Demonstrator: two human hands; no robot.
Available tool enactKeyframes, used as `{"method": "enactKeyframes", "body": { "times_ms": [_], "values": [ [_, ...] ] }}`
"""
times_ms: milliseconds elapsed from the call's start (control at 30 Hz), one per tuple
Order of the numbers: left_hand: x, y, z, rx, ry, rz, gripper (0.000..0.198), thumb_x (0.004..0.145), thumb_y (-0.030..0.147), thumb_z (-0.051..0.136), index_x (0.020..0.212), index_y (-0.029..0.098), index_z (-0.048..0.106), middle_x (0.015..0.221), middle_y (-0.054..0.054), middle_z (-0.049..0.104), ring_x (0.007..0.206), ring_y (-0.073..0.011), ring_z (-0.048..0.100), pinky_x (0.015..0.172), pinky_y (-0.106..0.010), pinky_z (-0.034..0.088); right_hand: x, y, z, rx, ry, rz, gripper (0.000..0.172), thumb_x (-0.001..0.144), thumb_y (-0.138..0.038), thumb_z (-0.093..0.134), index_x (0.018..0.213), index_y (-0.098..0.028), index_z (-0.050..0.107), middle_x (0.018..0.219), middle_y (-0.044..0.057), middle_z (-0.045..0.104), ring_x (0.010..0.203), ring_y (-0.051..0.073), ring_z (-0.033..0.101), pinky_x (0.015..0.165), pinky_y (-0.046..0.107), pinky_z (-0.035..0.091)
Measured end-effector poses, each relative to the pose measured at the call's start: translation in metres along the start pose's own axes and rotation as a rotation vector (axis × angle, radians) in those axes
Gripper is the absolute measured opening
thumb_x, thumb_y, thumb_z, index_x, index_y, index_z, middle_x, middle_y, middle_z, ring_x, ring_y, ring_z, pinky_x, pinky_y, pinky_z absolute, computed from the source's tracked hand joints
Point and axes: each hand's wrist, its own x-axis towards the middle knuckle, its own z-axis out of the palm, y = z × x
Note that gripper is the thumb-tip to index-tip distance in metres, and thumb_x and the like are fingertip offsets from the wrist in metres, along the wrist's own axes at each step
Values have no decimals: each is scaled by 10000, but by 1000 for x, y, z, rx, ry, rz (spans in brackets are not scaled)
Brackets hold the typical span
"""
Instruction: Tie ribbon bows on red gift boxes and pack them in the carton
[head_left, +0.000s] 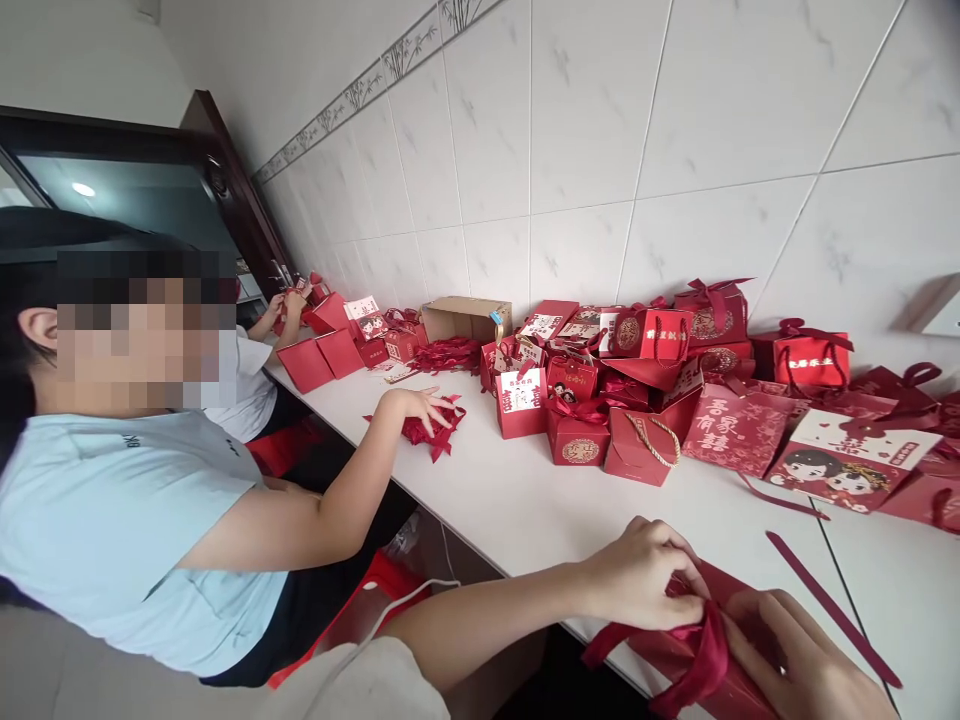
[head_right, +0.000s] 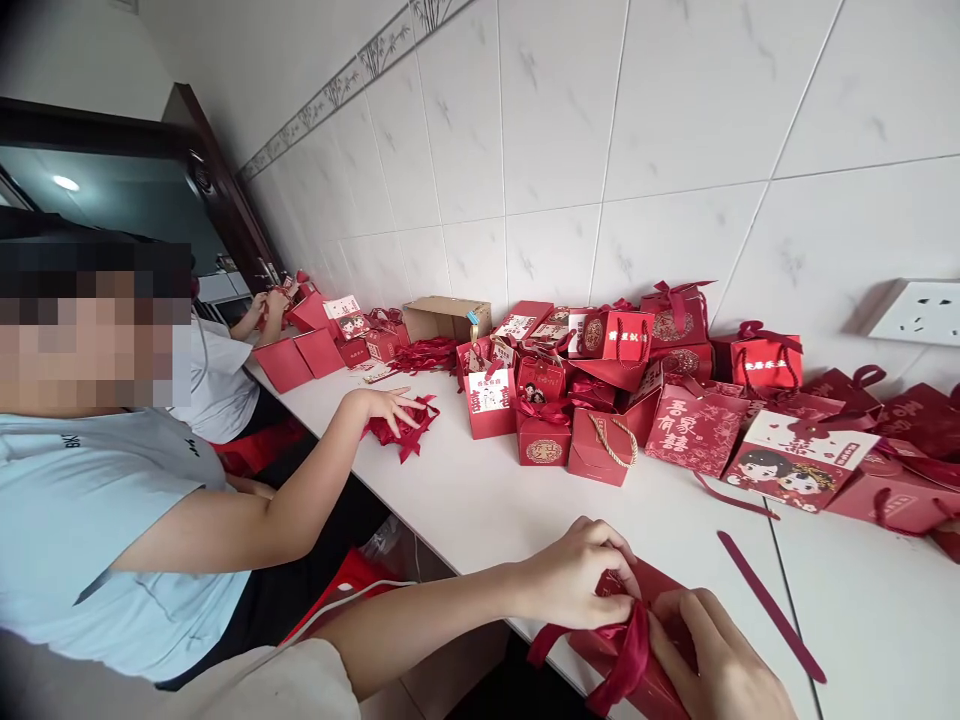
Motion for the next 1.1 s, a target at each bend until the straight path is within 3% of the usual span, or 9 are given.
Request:
{"method": "enactKeyframes", "body": {
  "times_ms": [233,433,567,667,933,1100],
  "values": [
    [0,-5,-4,-21,-25,-7,29,729,207,687,725,181,674,1084,-71,601,1120,-225,532,1025,-360,399,1,-19,-8,-67,-37,-5,459,890,-628,303,793,-274,579,814,29,623,581,147,620,451,235,485],
    [-1,0,-5,19,18,16,48,727,173,686,683,189,673,1006,-57,626,1059,-214,580,1028,-346,427,3,-26,-7,-69,-11,28,494,899,-615,271,699,-248,536,717,30,597,542,156,577,441,261,452],
    [-8,7,-5,39,134,-1,146,728,128,671,629,232,643,969,-16,650,976,-193,607,963,-301,487,6,-16,-4,-62,-16,7,375,875,-529,403,669,-242,526,662,11,576,474,135,527,423,252,420],
    [-12,10,-6,-7,159,-14,119,758,126,631,685,216,658,983,-45,641,985,-219,594,913,-349,515,9,-22,-10,-57,-56,21,234,859,-367,464,678,-232,523,665,8,574,516,135,533,489,249,436],
    [-5,2,-12,-69,86,103,99,783,110,584,788,188,645,1039,-57,565,986,-182,583,900,-337,496,16,-42,-27,90,-65,59,115,826,-163,511,733,-204,565,733,22,582,610,138,532,586,256,447],
    [-1,1,-13,-72,74,66,43,791,170,594,815,195,619,978,-39,564,960,-182,578,876,-340,494,15,-41,-29,118,-95,106,99,825,-143,555,760,-196,608,750,0,580,624,112,524,606,234,433]
  ]
}}
